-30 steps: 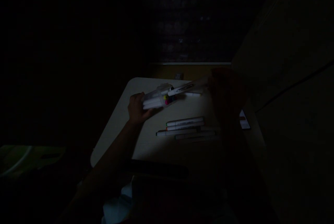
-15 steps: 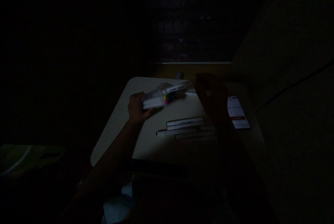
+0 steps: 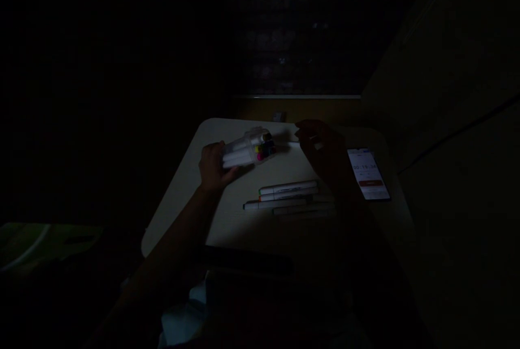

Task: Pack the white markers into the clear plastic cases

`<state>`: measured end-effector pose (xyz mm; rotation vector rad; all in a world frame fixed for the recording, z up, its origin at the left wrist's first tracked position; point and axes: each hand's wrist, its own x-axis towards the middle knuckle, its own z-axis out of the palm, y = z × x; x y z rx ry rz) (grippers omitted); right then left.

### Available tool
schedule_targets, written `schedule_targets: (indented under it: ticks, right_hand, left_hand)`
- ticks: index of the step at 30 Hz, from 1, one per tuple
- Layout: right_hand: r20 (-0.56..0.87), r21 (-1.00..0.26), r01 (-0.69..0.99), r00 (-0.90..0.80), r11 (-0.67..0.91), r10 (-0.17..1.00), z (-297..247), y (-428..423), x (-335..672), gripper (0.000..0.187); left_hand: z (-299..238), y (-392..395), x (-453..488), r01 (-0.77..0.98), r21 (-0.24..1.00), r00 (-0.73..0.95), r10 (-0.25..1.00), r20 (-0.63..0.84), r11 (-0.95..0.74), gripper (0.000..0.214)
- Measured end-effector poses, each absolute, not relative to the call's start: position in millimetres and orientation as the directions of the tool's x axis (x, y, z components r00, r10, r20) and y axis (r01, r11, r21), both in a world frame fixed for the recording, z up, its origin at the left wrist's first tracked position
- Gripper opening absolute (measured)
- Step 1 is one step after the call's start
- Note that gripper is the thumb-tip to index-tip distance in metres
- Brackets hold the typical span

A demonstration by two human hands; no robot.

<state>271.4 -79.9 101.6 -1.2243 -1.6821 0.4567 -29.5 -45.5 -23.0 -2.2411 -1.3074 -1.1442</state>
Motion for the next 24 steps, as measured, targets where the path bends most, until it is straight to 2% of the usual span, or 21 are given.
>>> schedule_targets:
  ticks: [14,19,22,24]
  right_hand:
    - [0.512,-0.708,0.538,-0.056,0.458,0.857,99.7,-76.7,271.1,0.017]
    - [0.501,-0.692,0.559,-0.085,0.458,0.861,95.1,-73.9,273.0,0.018]
    - [0.434,-0.676,0.583,-0.177,0.45,0.883,92.8,-72.5,273.6,0.018]
    - [0.34,-0.651,0.612,-0.294,0.449,0.893,90.5,-72.0,273.5,0.019]
  left_hand:
    - [-22.0,-46.7,-28.9,0.82,0.199,0.242,0.64,0.729,-0.536,0.08]
    - [-22.5,-46.6,-29.5,0.829,0.176,0.249,0.632,0.734,-0.532,0.079]
    - [-22.2,-46.5,-29.1,0.821,0.15,0.265,0.6,0.755,-0.551,0.078]
    - [-21.6,-46.5,-28.5,0.816,0.132,0.269,0.572,0.775,-0.562,0.077]
